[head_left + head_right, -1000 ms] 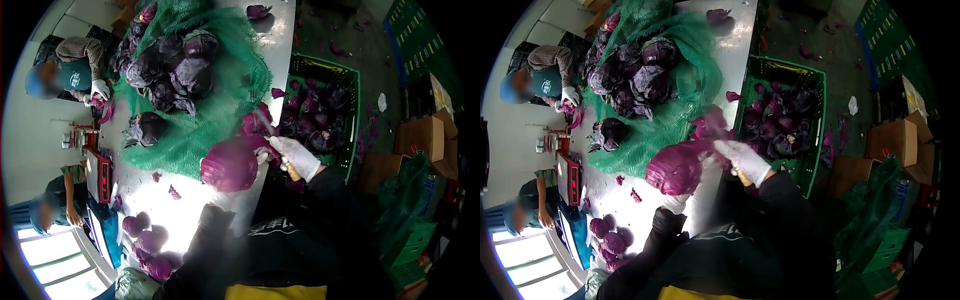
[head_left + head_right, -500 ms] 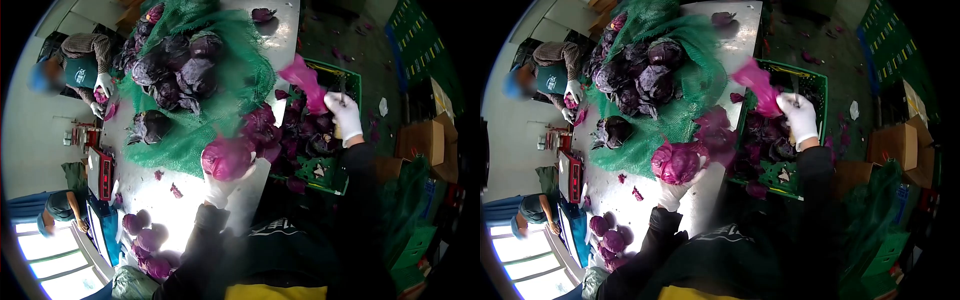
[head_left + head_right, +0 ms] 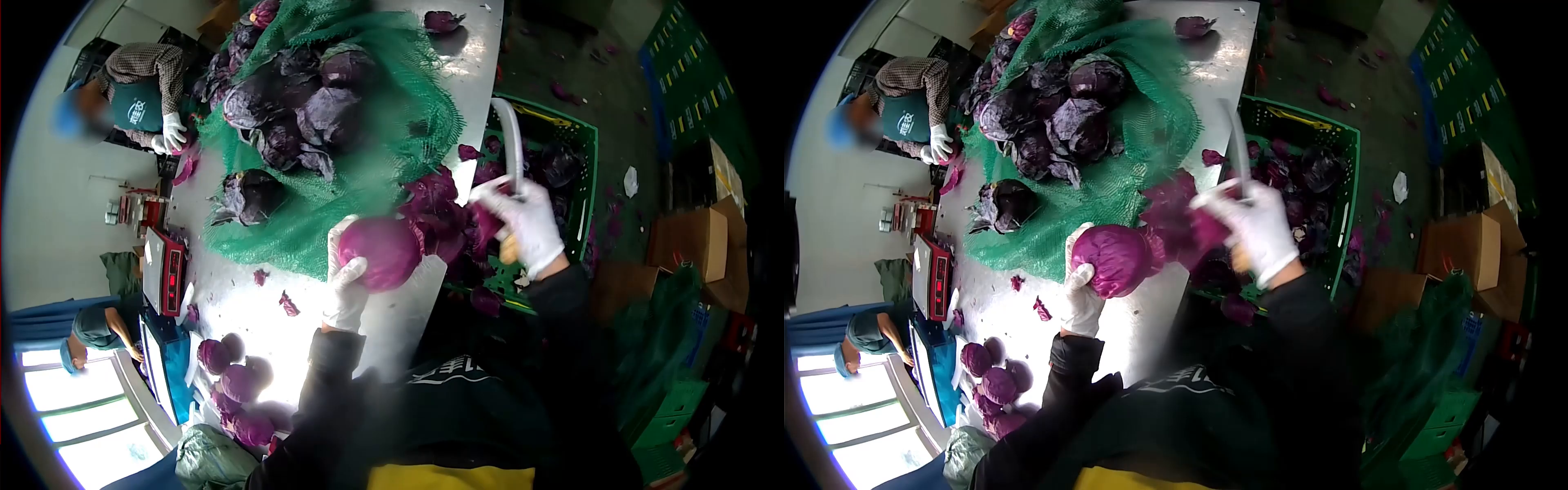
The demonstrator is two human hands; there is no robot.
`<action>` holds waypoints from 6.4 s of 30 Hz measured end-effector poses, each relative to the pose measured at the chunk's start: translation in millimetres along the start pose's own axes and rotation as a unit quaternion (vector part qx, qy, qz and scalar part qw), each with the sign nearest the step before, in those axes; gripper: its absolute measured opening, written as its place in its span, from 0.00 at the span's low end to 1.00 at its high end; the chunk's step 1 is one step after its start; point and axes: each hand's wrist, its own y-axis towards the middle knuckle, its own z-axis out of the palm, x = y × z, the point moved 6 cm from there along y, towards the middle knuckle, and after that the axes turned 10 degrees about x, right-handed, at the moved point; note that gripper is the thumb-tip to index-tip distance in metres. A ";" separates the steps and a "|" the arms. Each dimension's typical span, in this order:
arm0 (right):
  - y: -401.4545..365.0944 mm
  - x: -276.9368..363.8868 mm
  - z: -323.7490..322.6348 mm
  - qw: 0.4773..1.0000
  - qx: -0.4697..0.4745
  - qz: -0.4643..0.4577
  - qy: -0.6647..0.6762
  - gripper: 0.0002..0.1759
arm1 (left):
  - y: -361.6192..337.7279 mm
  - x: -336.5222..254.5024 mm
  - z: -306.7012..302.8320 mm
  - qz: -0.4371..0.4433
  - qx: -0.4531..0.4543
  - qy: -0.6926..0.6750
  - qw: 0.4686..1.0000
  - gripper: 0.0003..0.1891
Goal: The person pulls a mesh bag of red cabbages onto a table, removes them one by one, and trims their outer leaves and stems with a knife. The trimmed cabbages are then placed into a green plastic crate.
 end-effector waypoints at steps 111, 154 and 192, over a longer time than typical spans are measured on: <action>-98.8 -185.8 -165.5 0.940 -0.251 0.220 -0.071 0.10 | 97.2 -167.0 -195.7 -0.142 -0.296 0.646 0.689 0.46; -10.0 29.7 81.7 0.830 -0.030 -0.119 -0.544 0.15 | 32.7 6.7 39.8 -0.029 0.071 0.481 0.873 0.51; -53.2 -112.5 76.9 0.891 0.156 0.218 -0.365 0.18 | 10.9 10.3 41.5 0.046 0.100 0.593 0.798 0.52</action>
